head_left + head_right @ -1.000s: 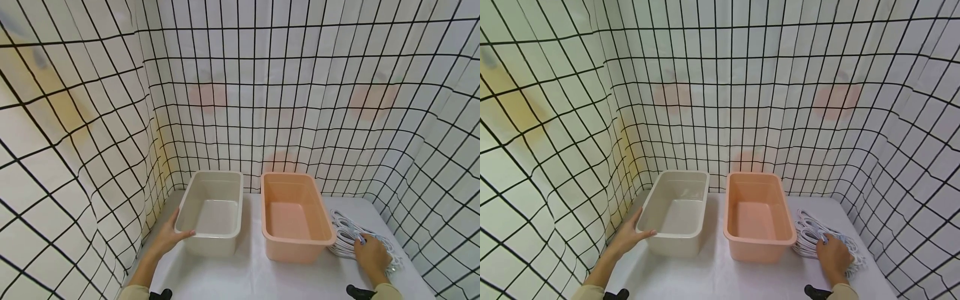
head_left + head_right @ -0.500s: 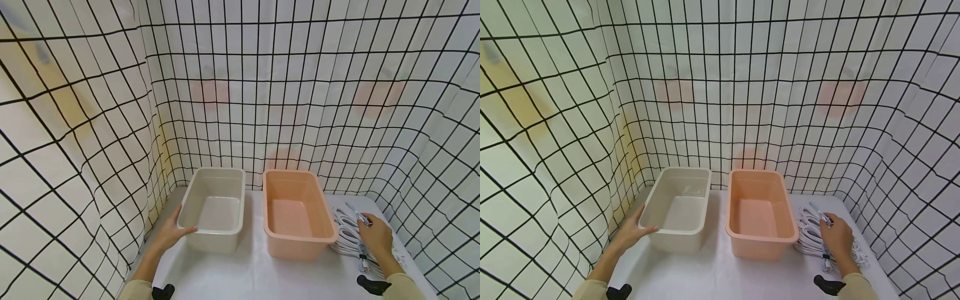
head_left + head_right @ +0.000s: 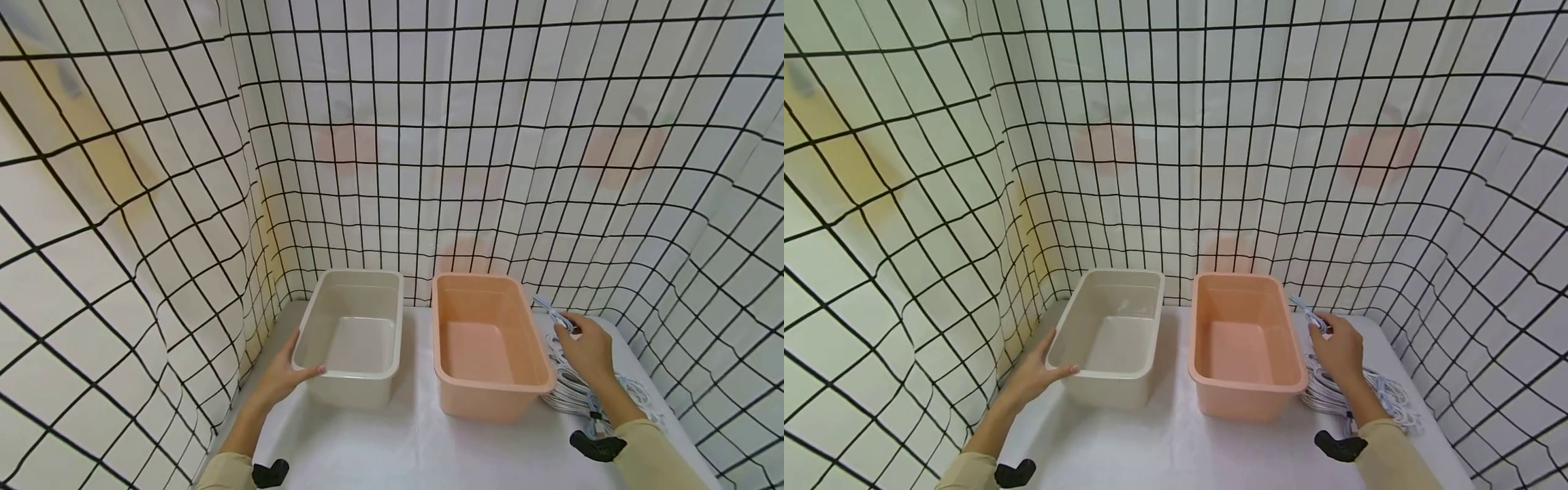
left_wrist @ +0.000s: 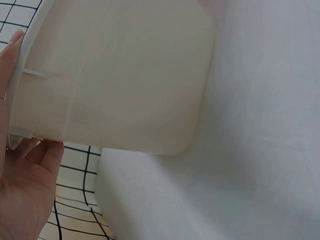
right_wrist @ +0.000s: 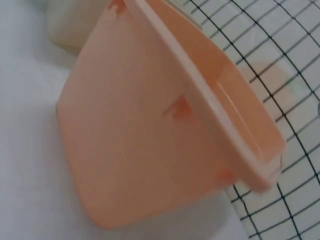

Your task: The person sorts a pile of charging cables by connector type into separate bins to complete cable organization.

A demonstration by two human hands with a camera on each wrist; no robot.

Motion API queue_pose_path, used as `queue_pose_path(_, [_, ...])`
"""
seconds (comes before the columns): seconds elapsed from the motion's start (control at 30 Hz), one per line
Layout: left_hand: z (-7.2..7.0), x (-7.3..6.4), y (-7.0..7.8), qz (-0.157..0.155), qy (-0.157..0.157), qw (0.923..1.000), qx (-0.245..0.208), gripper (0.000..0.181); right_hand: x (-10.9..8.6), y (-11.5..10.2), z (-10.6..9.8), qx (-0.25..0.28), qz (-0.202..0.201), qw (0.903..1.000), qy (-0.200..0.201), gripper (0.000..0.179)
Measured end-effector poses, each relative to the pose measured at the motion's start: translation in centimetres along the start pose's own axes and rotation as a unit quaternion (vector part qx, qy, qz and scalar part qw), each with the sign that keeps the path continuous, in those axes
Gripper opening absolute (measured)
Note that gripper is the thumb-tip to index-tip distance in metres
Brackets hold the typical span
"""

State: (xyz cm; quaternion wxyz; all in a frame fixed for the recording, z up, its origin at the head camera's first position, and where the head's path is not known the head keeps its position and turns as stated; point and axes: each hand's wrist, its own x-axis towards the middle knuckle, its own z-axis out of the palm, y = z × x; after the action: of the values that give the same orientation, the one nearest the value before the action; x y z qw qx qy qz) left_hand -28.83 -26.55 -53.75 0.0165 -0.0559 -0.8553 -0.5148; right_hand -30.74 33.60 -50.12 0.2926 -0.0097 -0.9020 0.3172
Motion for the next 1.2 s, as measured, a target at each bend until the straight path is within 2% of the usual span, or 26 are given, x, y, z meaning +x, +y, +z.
queue_pose_path(0.2, [-0.1, -0.1, 0.1, 0.002, 0.004, 0.9999, -0.01, 0.116, 1.2, -3.0, 1.1, 0.025, -0.063, 0.9977, -0.008, 0.028])
queue_pose_path(0.43, [0.1, 0.1, 0.2, 0.003, -0.001, 1.0, 0.003, 0.116, 2.3, -5.0, 2.3, 0.036, -0.104, 0.9935, -0.031, 0.024])
queue_pose_path(0.6, [0.1, 0.3, 0.3, 0.009, 0.001, 1.0, -0.001, 0.115, 3.2, -6.6, 3.6, 0.063, -0.129, 0.9882, -0.053, 0.021])
queue_pose_path(0.8, [-0.1, 0.1, 0.2, 0.005, 0.002, 1.0, -0.003, 0.115, 4.3, -9.2, 5.8, 0.082, -0.135, 0.9815, -0.108, 0.02])
queue_pose_path(0.87, [-0.1, 0.0, 0.1, -0.002, 0.003, 1.0, -0.003, 0.116, 4.7, -10.3, 6.7, 0.103, -0.141, 0.9761, -0.13, 0.018])
queue_pose_path(1.0, [-0.2, -0.1, -0.1, -0.005, 0.0, 1.0, 0.001, 0.116, 5.2, -12.0, 8.7, 0.158, -0.159, 0.9587, -0.175, 0.027])
queue_pose_path(1.1, [-0.2, 0.0, -0.1, -0.002, 0.001, 1.0, 0.001, 0.116, 5.4, -13.2, 10.0, 0.189, -0.147, 0.9491, -0.205, 0.018])
queue_pose_path(1.2, [-0.2, 0.2, -0.1, 0.002, 0.002, 1.0, 0.003, 0.115, 5.4, -14.3, 11.2, 0.197, -0.112, 0.9465, -0.23, 0.014])
